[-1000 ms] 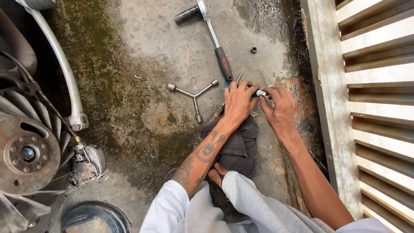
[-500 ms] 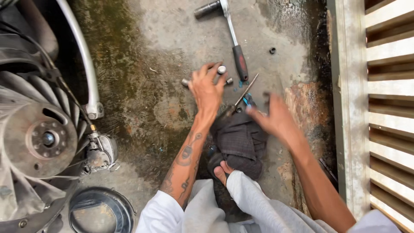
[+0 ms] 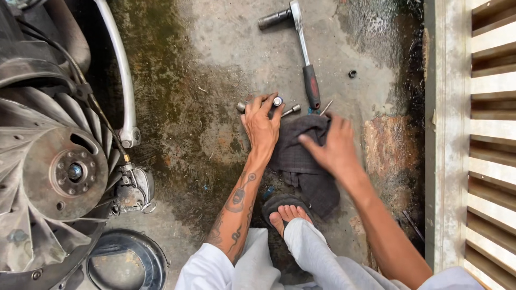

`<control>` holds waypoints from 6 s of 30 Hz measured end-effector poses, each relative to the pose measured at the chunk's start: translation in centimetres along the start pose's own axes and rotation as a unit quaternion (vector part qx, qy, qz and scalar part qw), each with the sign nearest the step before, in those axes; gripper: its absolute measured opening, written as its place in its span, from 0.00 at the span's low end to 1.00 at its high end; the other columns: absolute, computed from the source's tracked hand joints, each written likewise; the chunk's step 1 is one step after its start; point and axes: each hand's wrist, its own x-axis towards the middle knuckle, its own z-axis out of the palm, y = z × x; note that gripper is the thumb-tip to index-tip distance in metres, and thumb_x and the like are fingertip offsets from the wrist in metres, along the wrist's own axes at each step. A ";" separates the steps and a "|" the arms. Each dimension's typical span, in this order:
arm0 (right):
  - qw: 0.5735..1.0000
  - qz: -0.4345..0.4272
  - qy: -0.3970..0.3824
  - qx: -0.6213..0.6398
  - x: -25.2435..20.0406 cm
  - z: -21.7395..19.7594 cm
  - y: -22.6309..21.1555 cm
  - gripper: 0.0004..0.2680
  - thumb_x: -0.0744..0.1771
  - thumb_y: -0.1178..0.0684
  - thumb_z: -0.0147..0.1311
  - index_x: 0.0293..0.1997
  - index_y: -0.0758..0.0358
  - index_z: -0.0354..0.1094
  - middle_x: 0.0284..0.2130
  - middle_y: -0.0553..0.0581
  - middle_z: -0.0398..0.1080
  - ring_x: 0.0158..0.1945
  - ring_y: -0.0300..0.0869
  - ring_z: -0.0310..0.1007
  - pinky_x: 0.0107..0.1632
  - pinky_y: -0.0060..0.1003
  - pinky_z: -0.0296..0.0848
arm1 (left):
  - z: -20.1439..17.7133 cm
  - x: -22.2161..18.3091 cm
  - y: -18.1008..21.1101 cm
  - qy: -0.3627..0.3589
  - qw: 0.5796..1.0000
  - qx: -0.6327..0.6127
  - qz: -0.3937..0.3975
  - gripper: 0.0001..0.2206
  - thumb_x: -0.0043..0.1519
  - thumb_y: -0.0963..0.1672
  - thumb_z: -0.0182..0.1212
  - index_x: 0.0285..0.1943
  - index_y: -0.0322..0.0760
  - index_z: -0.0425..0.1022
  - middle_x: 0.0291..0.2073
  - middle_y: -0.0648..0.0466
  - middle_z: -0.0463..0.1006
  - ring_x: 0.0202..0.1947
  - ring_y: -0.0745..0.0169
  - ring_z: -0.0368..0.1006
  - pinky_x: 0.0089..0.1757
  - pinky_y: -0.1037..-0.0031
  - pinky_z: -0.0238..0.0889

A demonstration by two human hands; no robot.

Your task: The person cleans a small metal part with a rag, applies blue thread locker to it, and inserts it into a hole on a motorcycle engine casing. They then use a T-handle wrench to tighten the part into place.

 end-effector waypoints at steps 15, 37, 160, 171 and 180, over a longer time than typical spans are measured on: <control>0.989 0.066 0.007 -0.135 -2.1 1.5 2.7 0.13 0.67 0.47 0.54 0.55 0.58 0.67 0.46 0.62 0.62 0.51 0.56 0.63 0.49 0.55 0.64 | -0.8 -2.4 1.1 -0.002 0.999 -0.036 0.008 0.14 0.64 0.51 0.66 0.58 0.56 0.80 0.51 0.60 0.79 0.47 0.56 0.72 0.46 0.64 0.57; 0.989 -0.056 0.122 -0.066 6.5 5.3 3.2 0.07 0.70 0.58 0.56 0.53 0.61 0.67 0.44 0.62 0.61 0.47 0.62 0.68 0.46 0.57 0.72 | 0.5 -4.1 0.9 -0.026 0.998 -0.051 -0.015 0.14 0.65 0.50 0.65 0.58 0.51 0.80 0.51 0.56 0.78 0.47 0.50 0.76 0.44 0.63 0.59; 0.950 -0.238 -0.167 -0.115 17.5 -4.9 -7.8 0.38 0.66 0.29 0.59 0.77 0.67 0.43 0.51 0.72 0.68 0.57 0.63 0.69 0.56 0.61 0.67 | -0.7 -0.4 4.9 0.210 0.921 0.093 -0.316 0.10 0.67 0.43 0.51 0.37 0.33 0.76 0.26 0.47 0.78 0.27 0.49 0.79 0.33 0.61 0.75; 0.884 -0.413 -0.219 -0.030 13.8 -3.8 -3.5 0.32 0.63 0.39 0.62 0.75 0.59 0.56 0.55 0.72 0.64 0.58 0.68 0.65 0.59 0.61 0.65 | -6.6 -1.9 6.7 0.329 0.879 -0.151 -0.310 0.11 0.71 0.44 0.54 0.39 0.31 0.76 0.28 0.49 0.75 0.28 0.56 0.74 0.33 0.67 0.71; 0.839 -0.433 -0.267 0.196 8.6 -0.9 -7.9 0.12 0.69 0.52 0.56 0.60 0.58 0.74 0.43 0.62 0.79 0.47 0.57 0.79 0.48 0.50 0.75 | -5.8 -4.5 5.5 0.263 0.861 -0.322 -0.292 0.18 0.71 0.49 0.54 0.30 0.39 0.79 0.18 0.52 0.75 0.20 0.68 0.68 0.25 0.74 0.62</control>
